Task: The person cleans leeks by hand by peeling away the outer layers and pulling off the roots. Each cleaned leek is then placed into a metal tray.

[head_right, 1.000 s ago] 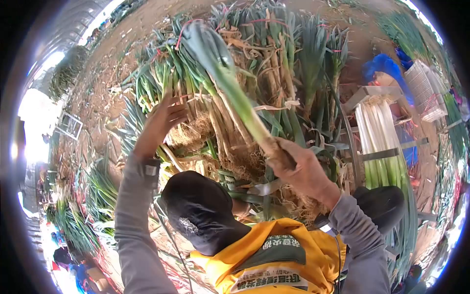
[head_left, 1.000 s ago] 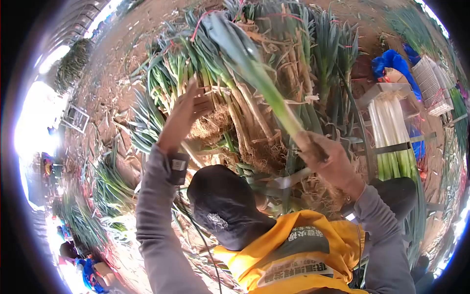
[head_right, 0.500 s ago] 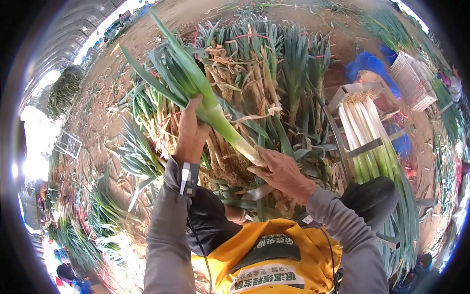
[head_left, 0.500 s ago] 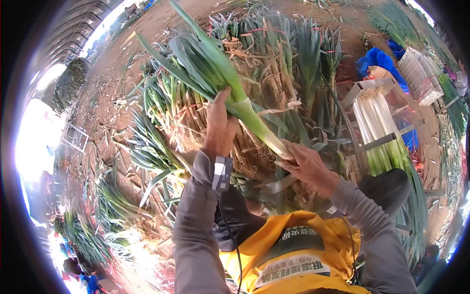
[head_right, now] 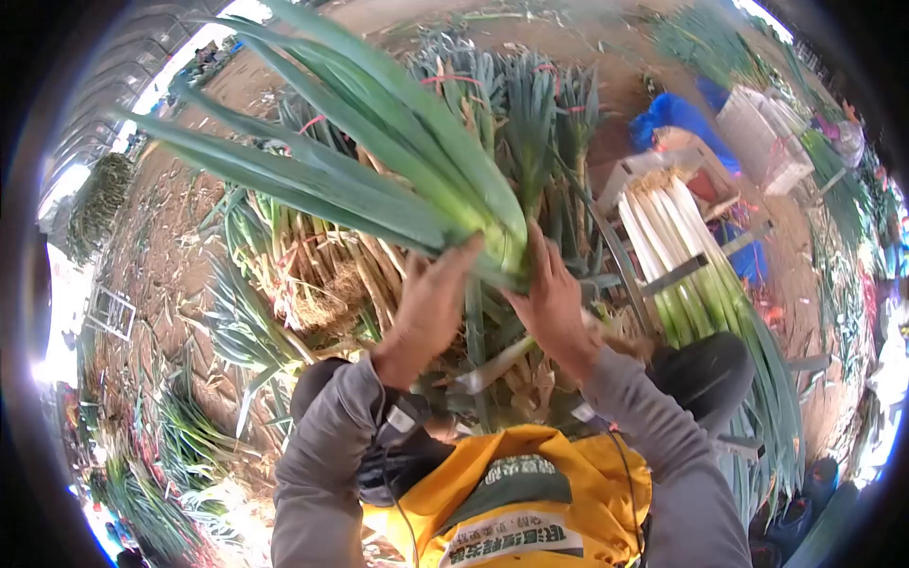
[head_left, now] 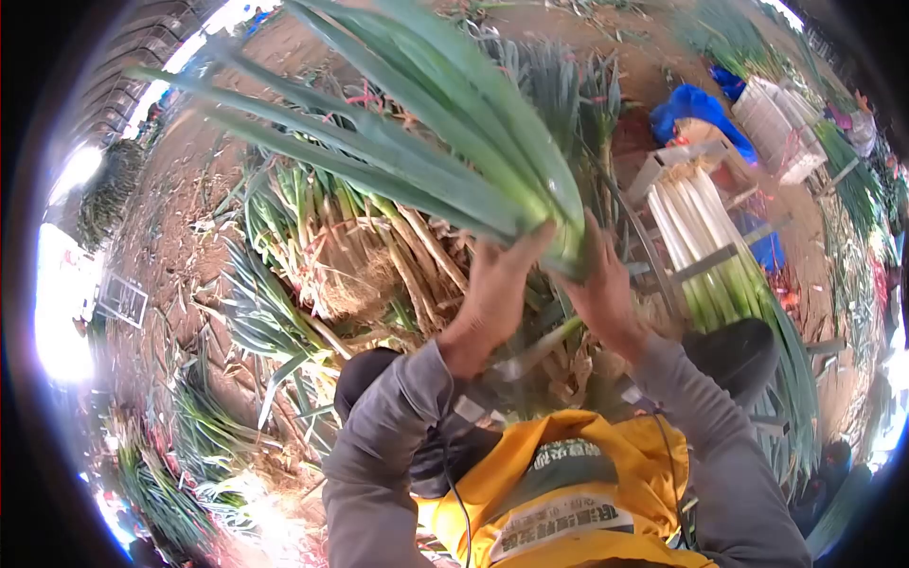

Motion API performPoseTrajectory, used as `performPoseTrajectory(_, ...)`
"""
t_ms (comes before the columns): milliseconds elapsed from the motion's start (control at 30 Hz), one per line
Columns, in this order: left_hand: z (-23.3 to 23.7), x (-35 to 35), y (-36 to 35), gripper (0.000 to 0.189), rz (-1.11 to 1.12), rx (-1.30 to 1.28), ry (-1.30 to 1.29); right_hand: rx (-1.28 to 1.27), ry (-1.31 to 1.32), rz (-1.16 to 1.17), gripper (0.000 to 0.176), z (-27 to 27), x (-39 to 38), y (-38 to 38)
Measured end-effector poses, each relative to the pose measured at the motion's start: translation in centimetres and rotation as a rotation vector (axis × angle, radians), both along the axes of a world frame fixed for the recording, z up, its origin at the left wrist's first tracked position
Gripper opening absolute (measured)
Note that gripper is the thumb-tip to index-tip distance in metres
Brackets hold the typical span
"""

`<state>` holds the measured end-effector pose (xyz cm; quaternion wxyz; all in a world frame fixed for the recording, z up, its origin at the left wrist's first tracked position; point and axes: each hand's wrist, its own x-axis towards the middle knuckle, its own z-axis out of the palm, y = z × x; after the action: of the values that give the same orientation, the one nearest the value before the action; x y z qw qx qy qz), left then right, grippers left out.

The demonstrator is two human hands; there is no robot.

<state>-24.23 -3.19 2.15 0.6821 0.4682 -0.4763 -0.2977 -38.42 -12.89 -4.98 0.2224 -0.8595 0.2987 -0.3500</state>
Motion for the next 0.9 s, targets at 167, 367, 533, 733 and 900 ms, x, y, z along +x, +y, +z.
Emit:
performPoseTrajectory(167, 0.8, 3.5, -2.0, 0.047, 0.045, -0.084, 0.359, 0.023, -0.193, 0.205, 0.066, 6.1, 4.8, -1.2)
performPoseTrajectory(367, -0.6, 9.5, -2.5, 0.058, -0.063, -0.036, 0.694, 0.089, 0.071, 0.371, 0.057, 9.8, 11.3, -0.7)
performPoseTrajectory(533, -1.6, 10.0, -3.2, 0.054, -0.041, -0.069, 0.689, 0.370, -0.030, 0.291, 0.047, 7.5, 11.7, 0.0)
performPoseTrajectory(733, 0.7, 11.7, -1.4, 0.032, 0.075, -0.105, 0.629, 0.875, -0.397, 0.380, 0.030, 2.8, 7.6, -0.1)
performPoseTrajectory(900, 0.6, 15.4, 0.0, 0.033, 0.223, -0.131, 0.684, 0.658, 0.322, 0.309, 0.036, -2.3, 0.0, 0.3)
